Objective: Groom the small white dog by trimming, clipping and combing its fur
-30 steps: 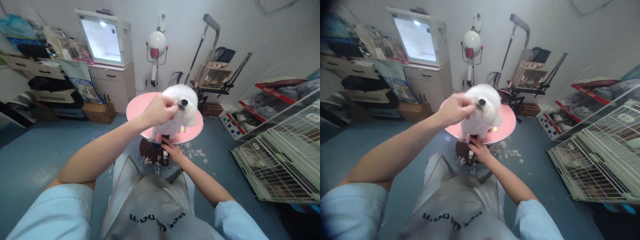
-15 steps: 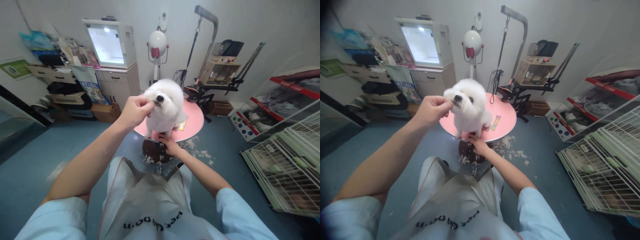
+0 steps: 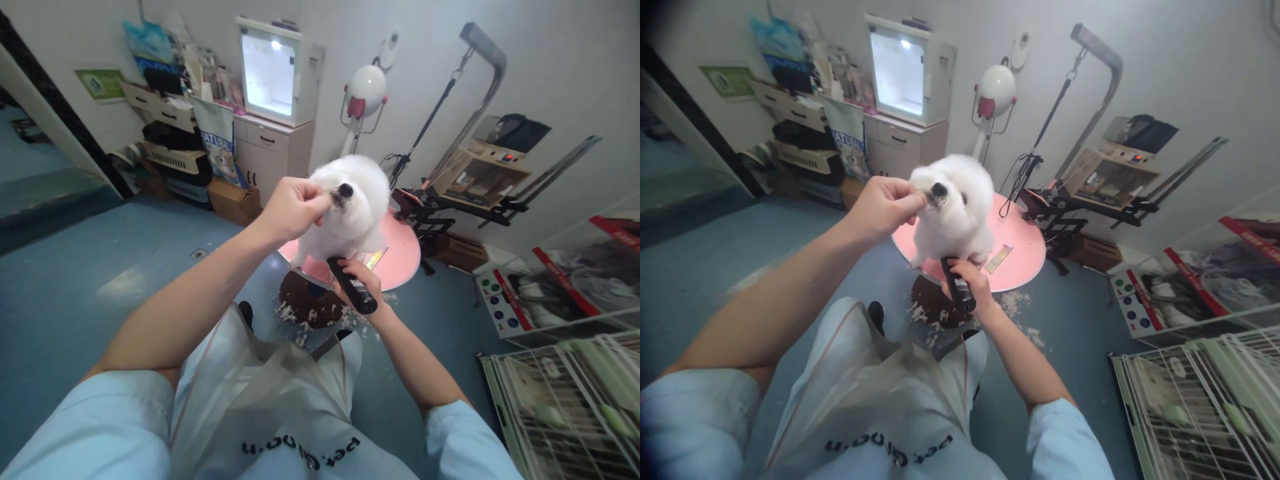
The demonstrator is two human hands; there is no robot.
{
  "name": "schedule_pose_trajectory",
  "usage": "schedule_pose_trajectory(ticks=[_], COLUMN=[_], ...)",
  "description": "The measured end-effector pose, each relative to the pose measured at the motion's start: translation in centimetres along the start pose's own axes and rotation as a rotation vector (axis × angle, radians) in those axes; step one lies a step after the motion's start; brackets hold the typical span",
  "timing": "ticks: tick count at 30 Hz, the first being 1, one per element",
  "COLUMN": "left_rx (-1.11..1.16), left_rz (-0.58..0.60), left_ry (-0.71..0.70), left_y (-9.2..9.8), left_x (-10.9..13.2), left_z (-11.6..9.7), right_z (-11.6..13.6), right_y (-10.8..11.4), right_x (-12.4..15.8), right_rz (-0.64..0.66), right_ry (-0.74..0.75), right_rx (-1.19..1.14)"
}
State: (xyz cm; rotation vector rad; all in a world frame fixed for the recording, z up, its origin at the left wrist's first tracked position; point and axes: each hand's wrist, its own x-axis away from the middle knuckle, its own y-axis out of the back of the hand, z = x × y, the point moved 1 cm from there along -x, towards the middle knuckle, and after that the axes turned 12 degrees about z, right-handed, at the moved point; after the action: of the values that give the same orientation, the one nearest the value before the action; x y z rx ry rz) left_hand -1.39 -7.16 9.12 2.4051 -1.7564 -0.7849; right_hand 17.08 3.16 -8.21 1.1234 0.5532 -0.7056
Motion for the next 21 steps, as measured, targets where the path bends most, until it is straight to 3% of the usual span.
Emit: schedule_pose_trajectory(ticks=[5,10,13,16,19,21], left_rx=[0.001,0.019,-0.012,-0.141,-0.224,-0.199], left_rz=[-0.017,-0.040,-0.201,-0.383,-0.471,-0.537], left_ry=[-0.020,-0.034,-0.001,0.022,-0.078,-0.139], left_y=[0.3,0.1,-2.1,-5.4,-7.7,-8.1], left_x=[0.0,1.1,3.6,5.5,4.9,3.9], left_z=[0.2,2.0,6.4,12.6,17.2,18.4], right_z=[-1.0,-0.6,-0.4,-0.7,-0.9,-0.5], right_y=[-3.4,-4.8,-5.3,-4.9,-3.0,-1.0], right_x=[4.1,3.9,3.8,5.5,7.3,6.9], right_rz=[-0.013,-0.017,0.059,-0.065,-0.197,-0.216], right_ry=[-0.044,-0.121,-0.246,-0.462,-0.597,-0.603], right_rx=[0.033,-0.038,-0.187,-0.423,-0.547,-0.556])
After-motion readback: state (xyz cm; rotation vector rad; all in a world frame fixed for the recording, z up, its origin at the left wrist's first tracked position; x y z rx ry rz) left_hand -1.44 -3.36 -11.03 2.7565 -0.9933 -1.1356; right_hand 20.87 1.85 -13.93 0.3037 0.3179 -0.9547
